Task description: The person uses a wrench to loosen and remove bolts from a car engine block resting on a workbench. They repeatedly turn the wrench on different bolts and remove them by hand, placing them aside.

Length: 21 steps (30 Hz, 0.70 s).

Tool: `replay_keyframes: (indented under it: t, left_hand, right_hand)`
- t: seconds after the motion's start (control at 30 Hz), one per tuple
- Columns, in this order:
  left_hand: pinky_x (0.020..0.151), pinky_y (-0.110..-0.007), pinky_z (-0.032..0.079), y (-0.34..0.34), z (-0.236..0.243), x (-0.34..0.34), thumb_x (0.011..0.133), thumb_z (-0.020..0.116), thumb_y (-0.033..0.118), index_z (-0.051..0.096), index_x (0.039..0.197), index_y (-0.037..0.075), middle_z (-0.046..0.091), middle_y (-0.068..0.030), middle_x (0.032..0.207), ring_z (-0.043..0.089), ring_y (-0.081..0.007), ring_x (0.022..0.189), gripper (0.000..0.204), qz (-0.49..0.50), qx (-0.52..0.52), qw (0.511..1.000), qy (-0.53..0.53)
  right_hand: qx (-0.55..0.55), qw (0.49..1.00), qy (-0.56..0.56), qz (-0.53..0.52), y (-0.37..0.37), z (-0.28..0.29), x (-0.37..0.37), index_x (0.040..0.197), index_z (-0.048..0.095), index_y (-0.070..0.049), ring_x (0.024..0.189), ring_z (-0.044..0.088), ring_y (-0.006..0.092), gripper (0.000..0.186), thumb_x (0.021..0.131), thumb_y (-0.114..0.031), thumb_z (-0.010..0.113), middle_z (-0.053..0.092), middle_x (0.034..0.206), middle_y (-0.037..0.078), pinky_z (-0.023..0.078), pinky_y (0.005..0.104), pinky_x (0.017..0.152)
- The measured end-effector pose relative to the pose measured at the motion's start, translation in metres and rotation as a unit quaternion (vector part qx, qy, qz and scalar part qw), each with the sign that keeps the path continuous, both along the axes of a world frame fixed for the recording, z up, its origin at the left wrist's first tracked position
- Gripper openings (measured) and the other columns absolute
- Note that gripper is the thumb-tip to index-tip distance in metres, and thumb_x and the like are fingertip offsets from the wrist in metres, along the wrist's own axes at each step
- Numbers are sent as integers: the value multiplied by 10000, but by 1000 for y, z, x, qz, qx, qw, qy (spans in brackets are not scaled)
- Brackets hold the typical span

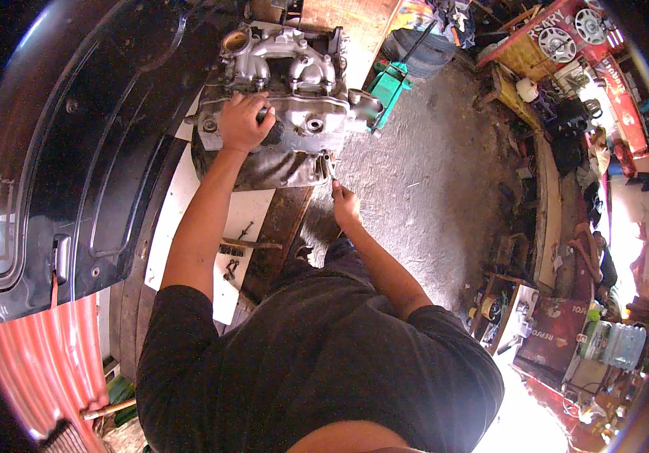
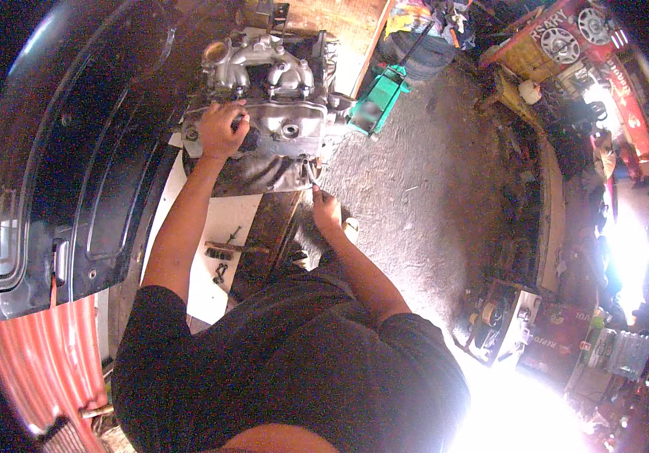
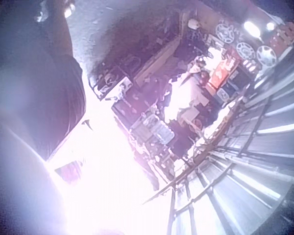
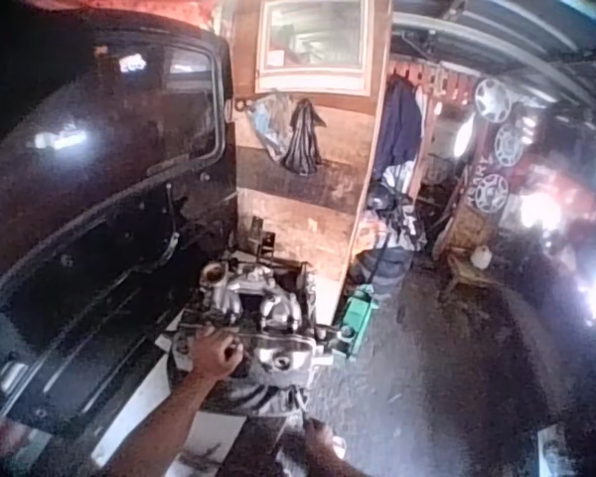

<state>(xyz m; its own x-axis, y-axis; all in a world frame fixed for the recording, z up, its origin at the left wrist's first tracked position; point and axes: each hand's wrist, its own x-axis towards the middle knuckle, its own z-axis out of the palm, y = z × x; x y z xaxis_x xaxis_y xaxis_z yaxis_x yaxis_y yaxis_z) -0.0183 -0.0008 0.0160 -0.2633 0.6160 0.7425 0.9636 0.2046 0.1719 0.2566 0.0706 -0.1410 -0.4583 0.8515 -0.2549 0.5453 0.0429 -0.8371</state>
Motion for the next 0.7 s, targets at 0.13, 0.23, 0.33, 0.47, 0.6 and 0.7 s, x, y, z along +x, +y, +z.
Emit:
replay_keyframes:
  t: [0.13, 0.23, 0.33, 0.47, 0.6, 0.7]
  left_hand:
    - [683, -354, 459, -1, 5, 6, 732, 633, 259, 621, 749, 102, 686, -2, 968, 577, -222, 757, 158, 7, -8, 1000, -7]
    - [687, -360, 459, -1, 3, 4, 734, 635, 271, 625, 754, 102, 685, 3, 970, 578, -220, 766, 170, 15, -14, 1000, -8]
    - [694, -366, 461, 1, 0, 4, 741, 633, 284, 626, 753, 102, 684, 1, 969, 578, -221, 777, 183, 18, -2, 1000, 13]
    - [701, -365, 464, 0, 2, 5, 747, 636, 280, 624, 749, 98, 683, -3, 969, 579, -224, 773, 182, 29, -3, 1000, 1]
    - [705, -363, 465, 3, 3, 3, 738, 648, 257, 633, 760, 93, 684, -6, 965, 581, -226, 763, 165, 5, 8, 1000, 5]
    - [704, -365, 465, 4, 1, 3, 736, 651, 249, 634, 759, 94, 684, -8, 962, 582, -227, 763, 158, -5, 7, 1000, 6]
  right_hand:
    - [37, 995, -77, 42, 13, 4, -1, 1024, 651, -41, 851, 606, 445, 581, 929, -541, 372, 629, 826, 263, 469, 484, 743]
    - [126, 983, -116, 74, 26, 13, 5, 966, 638, -78, 767, 609, 418, 527, 928, -535, 378, 611, 763, 233, 458, 493, 691]
    - [193, 949, -214, 125, 43, 49, 11, 963, 643, -139, 828, 627, 399, 540, 917, -583, 340, 651, 820, 194, 489, 499, 714]
    - [344, 818, -319, 334, 102, 129, 2, 902, 670, -140, 779, 654, 335, 560, 892, -609, 364, 663, 778, 148, 509, 472, 637]
    - [487, 688, -321, 431, 97, 198, -35, 730, 708, -89, 679, 672, 296, 373, 859, -401, 547, 684, 727, 100, 527, 434, 565]
    - [503, 674, -347, 415, 81, 203, -38, 748, 702, -82, 692, 671, 298, 378, 864, -402, 537, 684, 739, 104, 527, 433, 574]
